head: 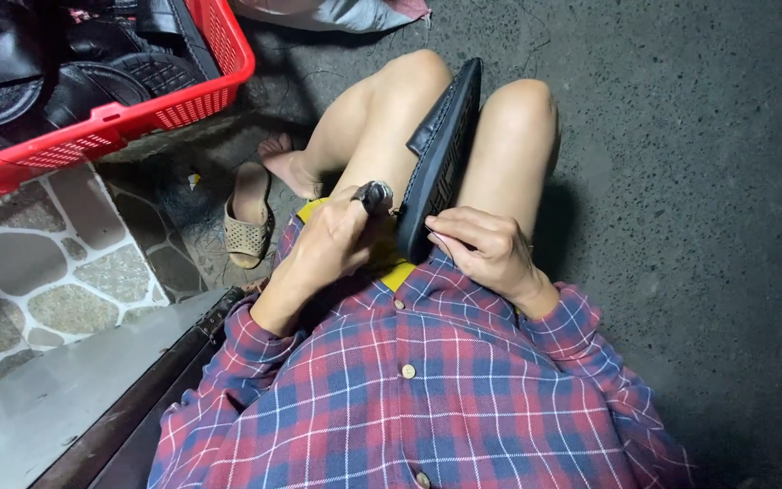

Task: Hand-stitching the sole of a black sandal using a stitching awl and thread while sitting on the floor.

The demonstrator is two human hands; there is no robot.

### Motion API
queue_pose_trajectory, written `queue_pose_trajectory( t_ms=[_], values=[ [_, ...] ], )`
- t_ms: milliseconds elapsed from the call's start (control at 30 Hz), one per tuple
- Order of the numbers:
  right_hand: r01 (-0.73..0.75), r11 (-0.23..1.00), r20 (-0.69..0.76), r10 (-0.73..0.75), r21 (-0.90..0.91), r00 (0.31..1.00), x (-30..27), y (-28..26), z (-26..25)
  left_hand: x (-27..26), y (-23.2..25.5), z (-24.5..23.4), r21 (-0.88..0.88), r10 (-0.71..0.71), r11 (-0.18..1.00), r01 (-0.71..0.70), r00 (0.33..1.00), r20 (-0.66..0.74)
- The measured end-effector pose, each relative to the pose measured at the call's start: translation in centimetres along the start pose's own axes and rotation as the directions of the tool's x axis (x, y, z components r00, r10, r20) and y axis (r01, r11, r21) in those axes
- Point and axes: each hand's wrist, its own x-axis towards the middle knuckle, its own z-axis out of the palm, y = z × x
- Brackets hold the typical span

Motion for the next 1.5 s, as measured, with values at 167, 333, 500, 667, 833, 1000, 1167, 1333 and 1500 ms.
queue_pose_trajectory(
  t_ms=[167,333,500,667,833,1000,1167,1333,1500],
  values=[
    [-0.002,0.999,-0.022,0.003,0.033,1.000,-0.1,-0.2,0.1,-1.8,-1.6,1.3,0.054,0.068,0.996,-0.076,0.988,0.138],
    [-0.004,0.997,-0.008,0.004,0.077,1.000,-0.6,0.3,0.2,-1.0,0.2,-0.1,0.037,0.100,0.994,-0.105,0.989,0.112],
    [-0.002,0.993,0.037,-0.002,0.115,0.999,-1.2,0.7,-0.2,-0.9,2.1,0.2,0.143,0.236,0.955,-0.259,0.958,0.162],
    [-0.001,1.000,0.187,0.005,-0.018,0.982,-2.7,1.8,-1.4,-1.0,3.3,1.9,0.317,0.227,0.905,-0.284,0.952,0.205],
    [0.019,0.994,0.251,0.009,-0.109,0.968,-3.5,2.0,-2.0,-1.0,3.7,1.9,0.360,0.232,0.884,-0.298,0.949,0.215],
    [0.010,0.980,0.308,0.053,-0.198,0.950,-3.7,1.7,-3.0,-1.7,1.5,3.0,0.411,0.230,0.861,-0.300,0.950,0.211],
    [-0.108,0.980,0.360,0.163,-0.168,0.919,-4.1,2.3,-3.0,-2.3,0.5,3.3,0.446,0.160,0.854,-0.268,0.951,0.265],
    [-0.309,0.944,0.371,0.247,0.116,0.895,-3.2,1.0,-2.9,-1.7,1.4,2.5,0.315,0.182,0.916,-0.249,0.957,0.226],
    [-0.294,0.948,0.316,0.244,0.121,0.917,-4.0,2.6,-1.4,0.9,3.7,-1.0,0.065,0.129,0.988,-0.141,0.978,0.164]
  ],
)
